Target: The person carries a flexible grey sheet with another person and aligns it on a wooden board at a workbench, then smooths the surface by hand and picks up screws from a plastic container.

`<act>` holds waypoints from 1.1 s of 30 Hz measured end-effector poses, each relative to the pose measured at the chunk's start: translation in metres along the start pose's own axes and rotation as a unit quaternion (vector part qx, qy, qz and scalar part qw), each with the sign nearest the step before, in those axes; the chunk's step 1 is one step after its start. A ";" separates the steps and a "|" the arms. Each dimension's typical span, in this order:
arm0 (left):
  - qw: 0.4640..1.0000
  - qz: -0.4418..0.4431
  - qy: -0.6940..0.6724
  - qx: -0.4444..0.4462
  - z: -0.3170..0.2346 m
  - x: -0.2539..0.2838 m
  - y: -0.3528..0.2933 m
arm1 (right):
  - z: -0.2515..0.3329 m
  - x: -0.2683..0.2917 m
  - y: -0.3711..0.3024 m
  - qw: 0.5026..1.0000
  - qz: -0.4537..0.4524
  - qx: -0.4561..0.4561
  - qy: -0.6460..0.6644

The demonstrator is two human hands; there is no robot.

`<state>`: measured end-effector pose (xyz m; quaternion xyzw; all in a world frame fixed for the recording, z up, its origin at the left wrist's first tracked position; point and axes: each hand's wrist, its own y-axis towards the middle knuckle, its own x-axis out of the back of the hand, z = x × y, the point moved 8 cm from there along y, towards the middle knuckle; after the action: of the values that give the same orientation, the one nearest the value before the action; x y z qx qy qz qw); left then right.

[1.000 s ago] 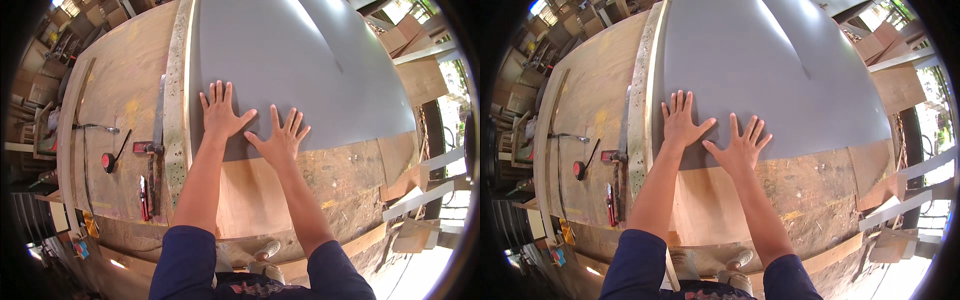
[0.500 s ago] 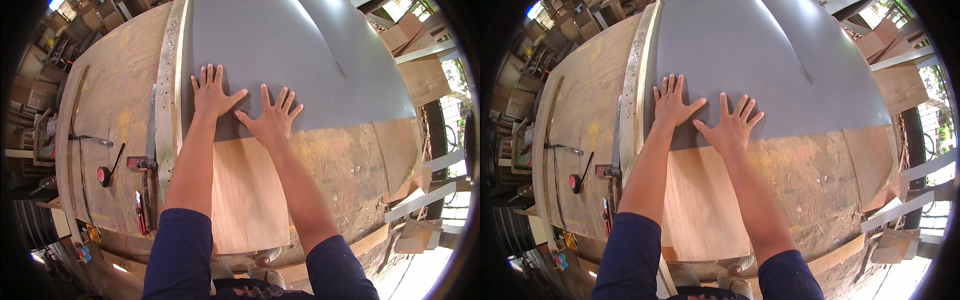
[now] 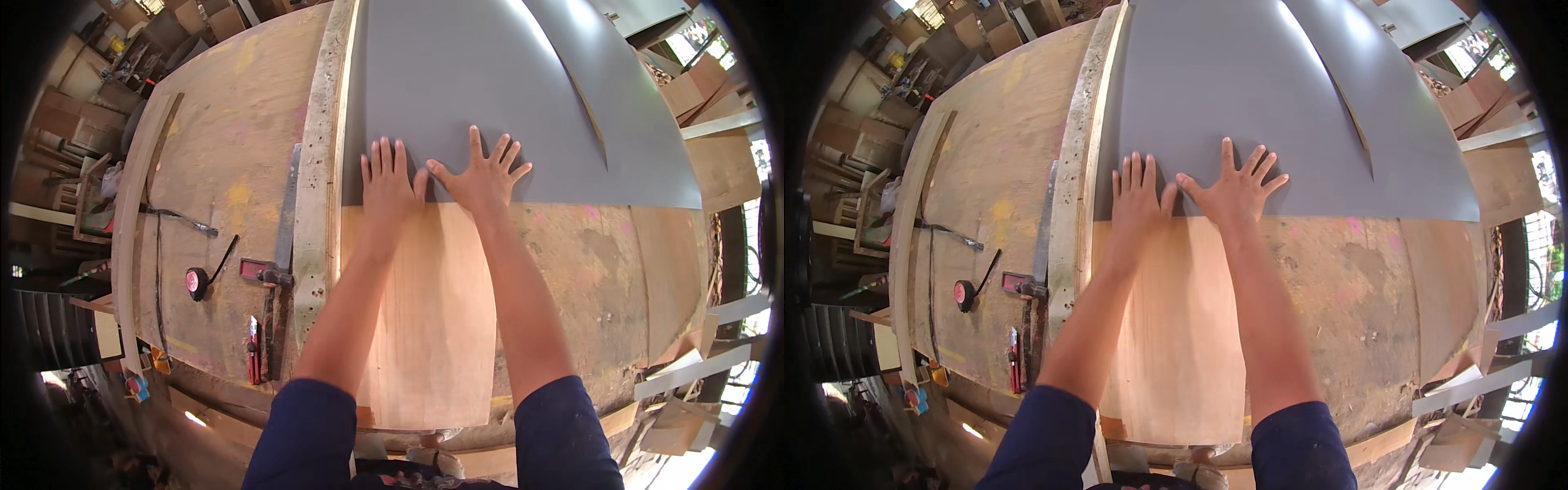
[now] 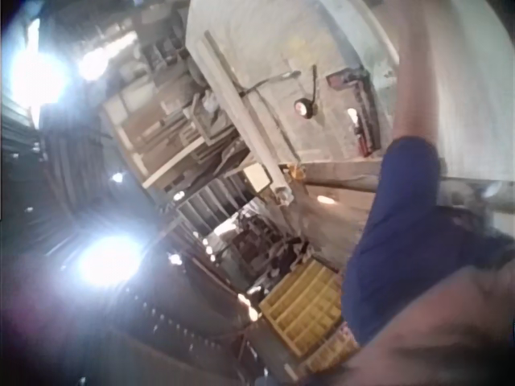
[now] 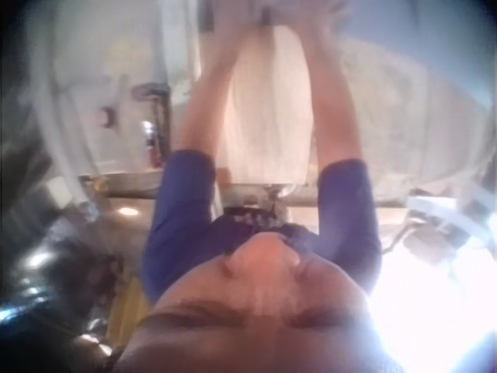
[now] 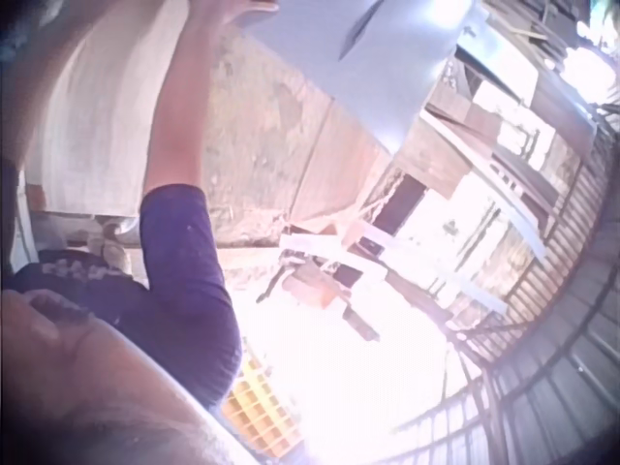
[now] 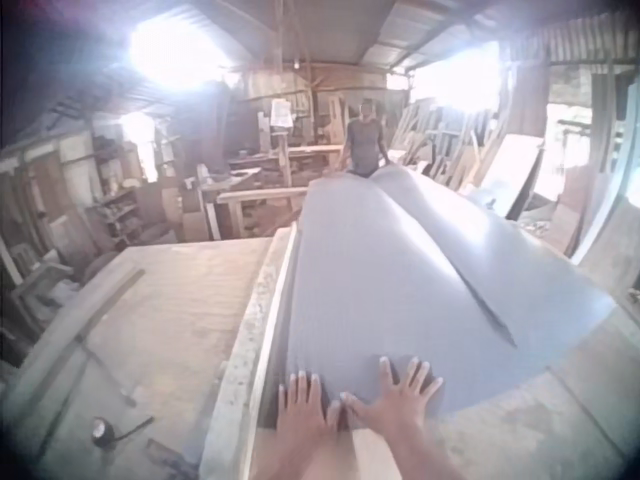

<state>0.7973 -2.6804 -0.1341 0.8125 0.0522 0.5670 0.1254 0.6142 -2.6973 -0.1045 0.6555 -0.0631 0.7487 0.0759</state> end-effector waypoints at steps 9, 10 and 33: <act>0.999 0.038 -0.034 0.009 -0.042 0.031 -0.059 | 0.014 -0.003 0.046 1.000 0.017 -0.003 -0.017; 0.999 0.035 -0.031 0.010 -0.041 0.031 -0.058 | 0.016 -0.004 0.052 1.000 0.015 0.000 -0.014; 0.997 0.054 -0.046 0.008 -0.042 0.031 -0.053 | 0.062 0.007 0.097 0.951 -0.092 0.294 0.039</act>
<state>0.7725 -2.6159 -0.1065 0.8400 0.0068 0.5349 0.0906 0.6546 -2.8041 -0.0884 0.6219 0.2229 0.7491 -0.0491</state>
